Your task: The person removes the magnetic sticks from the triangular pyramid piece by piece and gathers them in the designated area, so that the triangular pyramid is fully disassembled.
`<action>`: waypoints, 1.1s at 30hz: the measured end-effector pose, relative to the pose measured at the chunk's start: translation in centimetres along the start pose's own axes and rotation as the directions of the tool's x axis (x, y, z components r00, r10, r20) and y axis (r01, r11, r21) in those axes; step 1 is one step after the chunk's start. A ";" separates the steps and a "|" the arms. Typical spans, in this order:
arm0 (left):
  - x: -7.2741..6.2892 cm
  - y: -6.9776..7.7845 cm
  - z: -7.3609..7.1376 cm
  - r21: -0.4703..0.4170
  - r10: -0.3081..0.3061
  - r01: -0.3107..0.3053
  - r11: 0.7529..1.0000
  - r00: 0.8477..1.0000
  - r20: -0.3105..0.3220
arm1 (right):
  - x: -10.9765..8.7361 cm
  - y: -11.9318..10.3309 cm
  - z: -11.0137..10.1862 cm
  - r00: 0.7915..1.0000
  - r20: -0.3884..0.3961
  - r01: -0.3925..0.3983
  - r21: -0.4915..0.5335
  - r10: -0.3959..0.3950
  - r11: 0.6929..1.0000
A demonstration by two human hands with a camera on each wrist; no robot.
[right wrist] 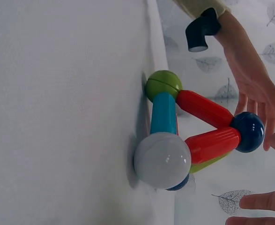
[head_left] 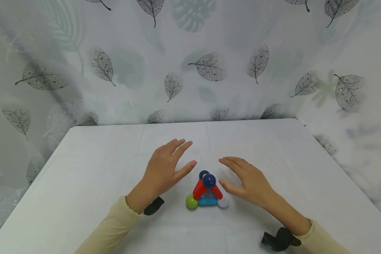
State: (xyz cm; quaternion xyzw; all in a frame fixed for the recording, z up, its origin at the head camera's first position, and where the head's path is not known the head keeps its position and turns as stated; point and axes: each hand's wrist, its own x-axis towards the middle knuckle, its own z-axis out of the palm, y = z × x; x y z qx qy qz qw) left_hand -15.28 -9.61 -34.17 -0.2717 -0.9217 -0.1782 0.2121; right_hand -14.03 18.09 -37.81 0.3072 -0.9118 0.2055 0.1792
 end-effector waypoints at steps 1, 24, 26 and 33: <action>0.0 0.1 0.0 0.002 0.021 -0.021 1.000 1.000 -0.012 | -0.1 -0.1 0.0 1.000 0.010 -0.008 0.014 0.008 1.000; -1.2 2.7 3.4 -0.383 0.283 -0.221 0.897 0.952 0.115 | -1.5 -1.1 2.7 0.996 -0.015 0.086 0.442 -0.088 0.893; -1.3 2.8 3.6 -0.393 0.289 -0.226 0.891 0.951 0.107 | -1.4 -1.0 2.9 0.995 -0.020 0.099 0.466 -0.102 0.879; -1.1 2.7 4.1 -0.439 0.296 -0.235 0.868 0.952 0.076 | -1.3 -1.1 3.1 0.992 -0.026 0.119 0.530 -0.124 0.840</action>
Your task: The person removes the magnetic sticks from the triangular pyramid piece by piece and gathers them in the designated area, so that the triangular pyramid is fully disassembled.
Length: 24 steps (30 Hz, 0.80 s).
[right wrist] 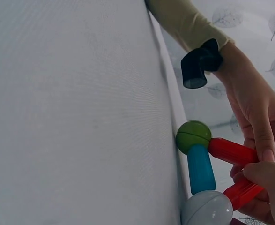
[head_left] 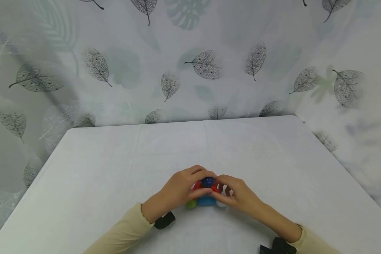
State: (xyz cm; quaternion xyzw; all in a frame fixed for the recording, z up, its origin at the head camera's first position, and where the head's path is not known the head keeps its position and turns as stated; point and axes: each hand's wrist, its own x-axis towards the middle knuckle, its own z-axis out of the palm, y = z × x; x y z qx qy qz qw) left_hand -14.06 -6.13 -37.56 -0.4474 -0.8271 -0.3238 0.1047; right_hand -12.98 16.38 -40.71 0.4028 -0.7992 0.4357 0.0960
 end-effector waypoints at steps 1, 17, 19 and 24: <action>0.0 0.0 0.0 -0.004 0.003 -0.003 1.000 1.000 0.001 | 0.0 0.0 0.0 1.000 0.001 0.004 0.005 -0.004 1.000; -0.1 -0.2 -0.5 -0.038 0.052 -0.052 0.998 0.999 0.012 | 0.0 1.0 0.6 0.989 -0.023 0.144 0.043 -0.143 0.989; -0.1 -0.2 -0.5 -0.050 0.052 -0.051 0.997 0.999 0.016 | 0.0 1.1 0.7 0.988 -0.023 0.151 0.045 -0.150 0.988; -0.2 -0.3 -0.6 -0.101 0.049 -0.047 0.994 0.998 0.024 | -0.1 1.3 0.8 0.987 -0.012 0.159 0.054 -0.158 0.986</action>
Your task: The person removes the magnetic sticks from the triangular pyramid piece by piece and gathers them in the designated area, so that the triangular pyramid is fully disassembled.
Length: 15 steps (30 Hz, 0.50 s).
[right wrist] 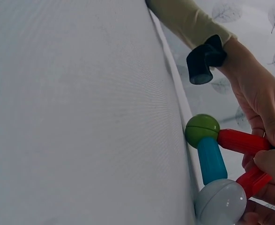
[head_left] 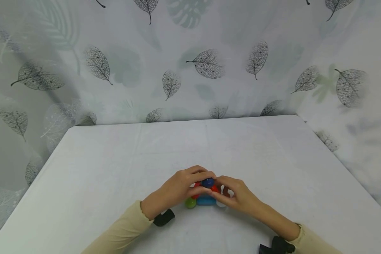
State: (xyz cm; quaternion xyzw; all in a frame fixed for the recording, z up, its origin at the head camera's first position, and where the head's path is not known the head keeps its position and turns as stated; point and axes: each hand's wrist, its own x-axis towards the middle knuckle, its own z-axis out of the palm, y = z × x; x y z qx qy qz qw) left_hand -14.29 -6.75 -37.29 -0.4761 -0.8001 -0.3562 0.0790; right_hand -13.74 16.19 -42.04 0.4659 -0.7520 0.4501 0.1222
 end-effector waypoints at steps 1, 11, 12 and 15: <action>0.0 0.0 0.0 -0.006 0.000 0.000 1.000 1.000 0.001 | 0.0 0.0 0.0 1.000 0.003 -0.001 0.003 0.001 1.000; -0.6 -0.4 -1.3 -0.080 -0.048 0.047 0.996 0.999 -0.006 | -0.1 -0.6 -0.3 0.994 -0.003 -0.110 -0.010 0.110 0.994; -0.7 -0.4 -1.6 -0.080 -0.051 0.050 0.996 0.999 -0.005 | -0.1 -0.7 -0.4 0.992 -0.002 -0.129 -0.016 0.129 0.992; -0.9 -0.4 -2.3 -0.059 -0.048 0.048 0.997 0.999 0.000 | -0.1 -0.9 -0.6 0.989 0.004 -0.149 -0.024 0.149 0.989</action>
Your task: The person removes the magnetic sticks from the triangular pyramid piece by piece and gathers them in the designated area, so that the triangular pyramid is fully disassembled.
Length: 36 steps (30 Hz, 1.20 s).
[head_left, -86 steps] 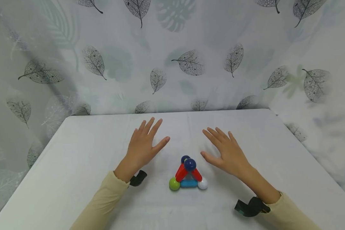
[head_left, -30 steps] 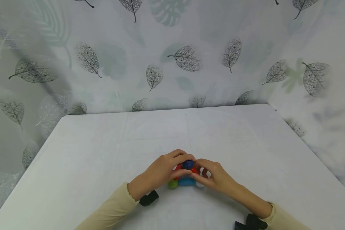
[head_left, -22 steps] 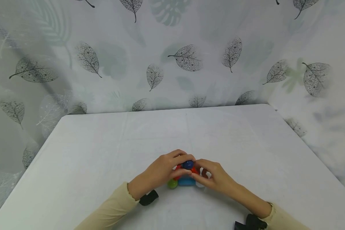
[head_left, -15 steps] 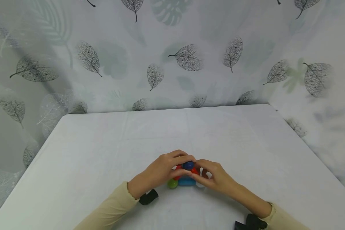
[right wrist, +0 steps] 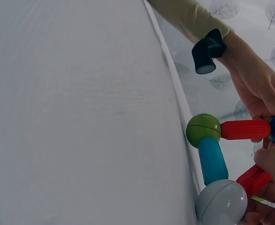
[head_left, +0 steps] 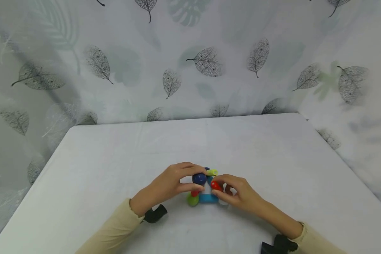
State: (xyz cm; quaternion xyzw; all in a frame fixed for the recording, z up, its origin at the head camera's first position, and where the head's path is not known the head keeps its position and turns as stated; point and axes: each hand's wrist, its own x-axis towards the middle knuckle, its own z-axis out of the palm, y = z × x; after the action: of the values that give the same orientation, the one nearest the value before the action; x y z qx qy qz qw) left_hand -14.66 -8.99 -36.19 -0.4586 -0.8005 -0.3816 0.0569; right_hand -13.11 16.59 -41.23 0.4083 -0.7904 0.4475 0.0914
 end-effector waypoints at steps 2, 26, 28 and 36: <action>-0.2 -0.1 -0.1 0.022 -0.012 0.012 1.000 1.000 0.003 | 0.0 0.0 -0.1 1.000 0.005 -0.007 -0.009 0.007 1.000; -5.9 -4.7 -3.1 -0.109 -0.269 0.290 0.951 0.947 0.175 | -0.2 0.0 0.3 0.999 -0.027 -0.025 -0.008 0.025 1.000; -6.2 -5.3 -3.0 -0.083 -0.259 0.280 0.956 0.945 0.200 | -0.2 0.0 0.4 0.999 -0.024 -0.034 -0.006 0.034 0.999; -6.4 -5.8 -2.7 0.015 -0.253 0.256 0.966 0.940 0.229 | -0.3 0.3 0.4 0.998 -0.032 -0.046 -0.007 0.046 0.999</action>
State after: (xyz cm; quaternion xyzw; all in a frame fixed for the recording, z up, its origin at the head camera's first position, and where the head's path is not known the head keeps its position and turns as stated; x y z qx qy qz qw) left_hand -16.22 -16.90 -40.38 -0.3926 -0.8513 -0.3365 -0.0891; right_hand -12.98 16.53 -41.82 0.3826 -0.7998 0.4527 0.0951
